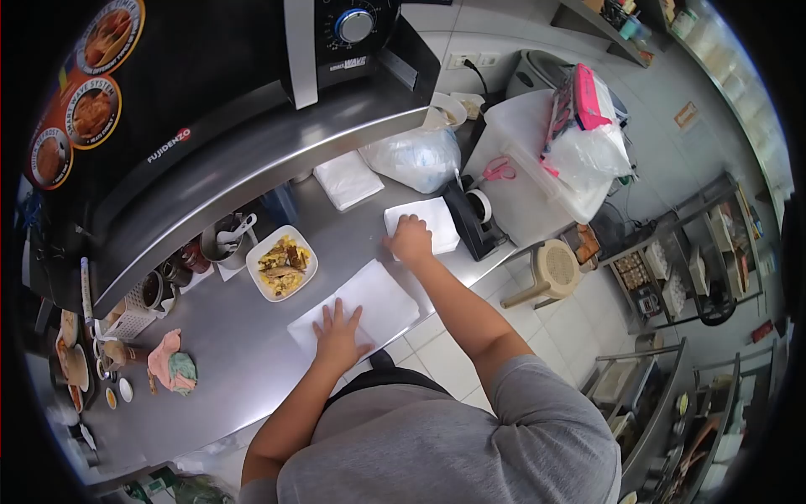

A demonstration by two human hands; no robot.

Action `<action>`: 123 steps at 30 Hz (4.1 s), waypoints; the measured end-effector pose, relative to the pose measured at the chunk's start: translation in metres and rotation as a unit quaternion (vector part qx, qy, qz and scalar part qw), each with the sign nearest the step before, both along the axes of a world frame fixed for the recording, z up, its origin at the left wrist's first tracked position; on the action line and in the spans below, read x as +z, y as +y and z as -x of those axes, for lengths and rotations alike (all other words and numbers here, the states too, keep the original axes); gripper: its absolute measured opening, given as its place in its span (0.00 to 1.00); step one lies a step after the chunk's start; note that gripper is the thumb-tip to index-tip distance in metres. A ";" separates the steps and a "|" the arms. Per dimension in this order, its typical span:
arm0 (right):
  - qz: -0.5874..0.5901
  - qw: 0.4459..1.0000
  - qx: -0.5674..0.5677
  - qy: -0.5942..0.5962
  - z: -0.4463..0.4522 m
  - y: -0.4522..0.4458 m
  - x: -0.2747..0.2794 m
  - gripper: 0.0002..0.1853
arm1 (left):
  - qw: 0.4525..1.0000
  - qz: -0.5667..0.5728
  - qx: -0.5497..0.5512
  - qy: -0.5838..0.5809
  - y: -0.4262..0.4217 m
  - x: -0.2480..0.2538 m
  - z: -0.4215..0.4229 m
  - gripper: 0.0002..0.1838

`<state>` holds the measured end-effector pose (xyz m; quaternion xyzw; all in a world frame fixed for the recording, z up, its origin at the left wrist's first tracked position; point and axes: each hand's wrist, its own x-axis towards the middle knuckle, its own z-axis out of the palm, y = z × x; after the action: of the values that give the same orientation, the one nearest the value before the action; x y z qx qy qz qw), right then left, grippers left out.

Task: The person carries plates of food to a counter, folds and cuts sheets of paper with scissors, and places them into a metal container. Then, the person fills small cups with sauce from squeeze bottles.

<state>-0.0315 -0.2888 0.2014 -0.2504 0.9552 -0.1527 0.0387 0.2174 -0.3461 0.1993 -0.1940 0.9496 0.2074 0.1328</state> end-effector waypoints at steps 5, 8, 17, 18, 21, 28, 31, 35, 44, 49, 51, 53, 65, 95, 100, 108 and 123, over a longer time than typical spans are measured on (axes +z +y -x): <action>-0.003 1.000 0.024 -0.012 0.001 0.006 -0.022 0.11 | 0.995 0.039 -0.025 0.087 0.004 -0.039 -0.017 0.52; 0.128 0.985 0.061 -0.099 0.009 0.018 -0.023 0.10 | 0.995 0.029 -0.015 0.094 0.007 -0.037 -0.022 0.52; 0.156 0.831 -0.218 0.488 0.138 0.190 0.273 0.44 | 0.974 -0.023 0.070 0.216 0.002 0.012 -0.024 0.38; 0.064 0.872 -0.248 0.418 0.162 0.211 0.274 0.35 | 0.970 -0.035 0.060 0.234 0.000 0.012 -0.020 0.36; 0.166 0.884 -0.241 0.364 0.225 0.265 0.250 0.17 | 0.956 -0.073 0.021 0.285 0.003 0.027 -0.003 0.30; 0.161 0.612 -0.299 0.715 0.088 0.417 0.368 0.11 | 0.926 -0.080 -0.103 0.355 0.016 0.073 0.008 0.25; 0.290 0.712 -0.287 0.571 -0.055 0.456 0.395 0.15 | 0.914 -0.197 -0.124 0.333 0.032 0.074 -0.011 0.23; 0.135 0.770 -0.316 0.538 -0.185 0.465 0.373 0.12 | 0.878 -0.416 -0.175 0.161 0.064 0.028 -0.027 0.19; 0.554 0.754 -0.348 0.058 -0.232 0.485 0.161 0.09 | 0.684 -0.663 0.168 -0.255 0.170 -0.127 -0.017 0.45; 0.420 0.820 -0.384 -0.061 -0.200 0.537 -0.016 0.11 | 0.563 -0.758 0.283 -0.171 0.163 -0.163 0.005 0.42; 0.569 0.729 -0.357 -0.135 -0.174 0.547 -0.103 0.10 | 0.484 -0.827 0.223 -0.180 0.158 -0.180 0.024 0.38; 0.714 0.580 -0.328 -0.216 -0.147 0.535 -0.136 0.09 | 0.506 -0.807 0.274 -0.135 0.157 -0.195 0.050 0.34; 0.834 0.363 -0.270 -0.315 0.052 0.425 -0.196 0.12 | 0.432 -0.808 0.353 0.191 0.167 -0.282 0.202 0.30; 0.569 0.500 -0.279 -0.590 -0.017 0.169 -0.232 0.29 | 0.876 -0.388 0.211 0.193 0.066 0.009 -0.036 0.09; 0.642 0.451 -0.191 -0.590 -0.047 0.103 -0.326 0.28 | 0.901 -0.357 0.183 0.167 0.016 0.022 -0.046 0.12; 0.460 0.701 -0.433 -0.332 -0.089 0.198 -0.210 0.16 | 0.959 -0.052 -0.012 0.278 -0.047 0.048 -0.005 0.40; 0.163 0.949 0.268 0.011 -0.074 0.021 -0.023 0.24 | 0.989 -0.069 -0.132 0.008 -0.061 0.020 -0.023 0.19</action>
<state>0.0423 -0.2678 0.1786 -0.5019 0.8152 -0.2879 0.0265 0.2407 -0.4073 0.2193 -0.0560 0.9513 0.2545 0.1647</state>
